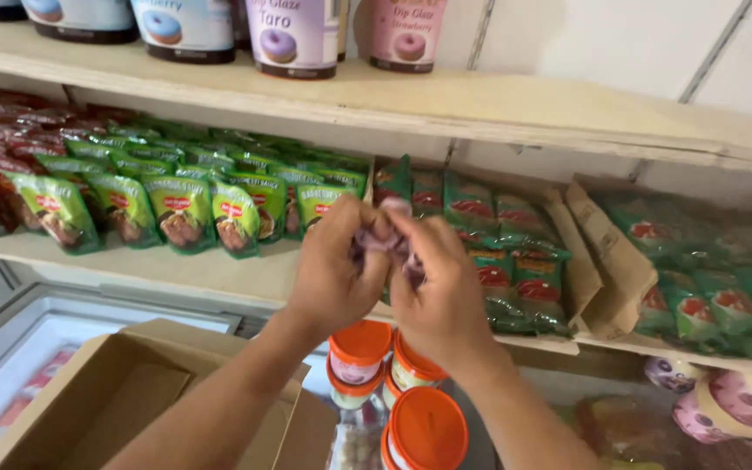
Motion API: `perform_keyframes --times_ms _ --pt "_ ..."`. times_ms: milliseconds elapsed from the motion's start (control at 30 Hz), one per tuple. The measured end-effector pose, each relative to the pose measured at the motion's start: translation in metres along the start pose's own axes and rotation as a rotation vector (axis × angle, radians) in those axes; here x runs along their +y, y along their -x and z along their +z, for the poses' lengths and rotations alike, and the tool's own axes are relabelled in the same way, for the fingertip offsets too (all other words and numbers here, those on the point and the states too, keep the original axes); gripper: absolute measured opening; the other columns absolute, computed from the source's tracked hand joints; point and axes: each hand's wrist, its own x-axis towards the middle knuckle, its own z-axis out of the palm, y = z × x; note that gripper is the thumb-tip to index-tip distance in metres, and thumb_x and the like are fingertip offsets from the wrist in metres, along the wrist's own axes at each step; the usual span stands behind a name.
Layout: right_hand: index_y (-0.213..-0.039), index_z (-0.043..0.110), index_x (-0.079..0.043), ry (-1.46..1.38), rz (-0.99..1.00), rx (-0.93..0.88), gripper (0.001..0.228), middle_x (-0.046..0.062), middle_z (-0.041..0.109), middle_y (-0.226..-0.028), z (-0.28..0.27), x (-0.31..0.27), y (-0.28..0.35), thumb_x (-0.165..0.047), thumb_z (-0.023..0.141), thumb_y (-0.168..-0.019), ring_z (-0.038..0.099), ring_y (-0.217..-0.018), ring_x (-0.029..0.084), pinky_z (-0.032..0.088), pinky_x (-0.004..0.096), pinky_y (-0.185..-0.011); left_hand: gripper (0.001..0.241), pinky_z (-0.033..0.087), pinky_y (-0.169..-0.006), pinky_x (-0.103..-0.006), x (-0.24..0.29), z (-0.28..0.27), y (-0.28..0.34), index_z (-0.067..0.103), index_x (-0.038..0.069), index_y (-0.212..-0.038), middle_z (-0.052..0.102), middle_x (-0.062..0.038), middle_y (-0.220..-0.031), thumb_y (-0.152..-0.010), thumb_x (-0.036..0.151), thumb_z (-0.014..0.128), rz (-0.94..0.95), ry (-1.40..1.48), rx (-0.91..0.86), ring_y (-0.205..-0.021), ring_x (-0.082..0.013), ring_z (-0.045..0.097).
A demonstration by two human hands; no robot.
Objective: Wiping down jars of dip glaze and organizing them on a retail shelf.
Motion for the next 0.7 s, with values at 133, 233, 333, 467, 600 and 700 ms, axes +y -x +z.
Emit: perform_keyframes --times_ms 133,233,333,467,600,700 --pt "-0.133 0.062 -0.005 -0.258 0.282 -0.107 0.049 0.012 0.067 -0.108 0.069 -0.004 0.085 0.005 0.064 -0.085 0.071 -0.093 0.021 0.057 0.03 -0.076 0.01 0.051 -0.063 -0.0303 -0.021 -0.015 0.107 0.056 0.004 -0.091 0.06 -0.01 -0.083 -0.083 -0.002 0.056 -0.261 0.059 0.037 -0.068 -0.022 0.062" --pt "-0.135 0.061 -0.004 -0.43 0.397 -0.165 0.047 0.012 0.068 -0.114 0.129 0.008 0.154 0.004 0.063 -0.089 0.071 -0.101 0.022 0.057 0.031 -0.084 0.013 0.054 -0.064 -0.0287 -0.042 -0.021 0.192 0.058 0.004 -0.089 0.064 -0.009 -0.08 -0.081 -0.003 0.052 -0.457 -0.021 0.094 -0.067 -0.0213 0.066" --pt "-0.142 0.058 -0.006 -0.56 0.538 -0.252 0.05 0.011 0.069 -0.12 0.16 0.004 0.197 0.001 0.061 -0.092 0.07 -0.106 0.02 0.056 0.031 -0.088 0.008 0.055 -0.07 -0.0324 -0.05 -0.028 0.256 0.063 0.005 -0.088 0.066 -0.009 -0.088 -0.083 0.003 0.057 -0.642 -0.208 0.231 -0.077 -0.0233 0.069" --pt "-0.134 0.064 -0.008 -0.376 0.722 -0.286 0.041 0.009 0.071 -0.112 0.165 0.001 0.235 -0.01 0.068 -0.094 0.07 -0.097 0.017 0.055 0.03 -0.082 0.014 0.045 -0.089 -0.0455 -0.049 -0.027 0.31 0.075 0.012 -0.086 0.068 -0.01 -0.107 -0.075 0.012 0.065 -0.782 -0.659 0.149 -0.101 -0.0321 0.06" --pt "-0.123 0.07 -0.007 -0.2 0.847 -0.059 0.035 0.013 0.068 -0.106 0.136 0.008 0.244 -0.018 0.074 -0.09 0.067 -0.087 0.026 0.055 0.036 -0.076 0.01 0.042 -0.091 -0.0508 -0.035 -0.006 0.339 0.077 0.015 -0.08 0.07 -0.009 -0.11 -0.076 0.016 0.069 -0.827 -0.627 -0.062 -0.115 -0.0306 0.062" --pt "-0.129 0.064 -0.002 0.103 0.482 0.091 0.038 0.015 0.067 -0.125 0.096 0.031 0.244 -0.012 0.068 -0.093 0.066 -0.113 0.032 0.054 0.041 -0.096 0.019 0.05 -0.105 -0.0462 -0.02 0.024 0.358 0.074 0.015 -0.101 0.068 -0.01 -0.114 -0.087 0.022 0.064 -1.001 -0.3 -0.135 -0.118 -0.0312 0.063"
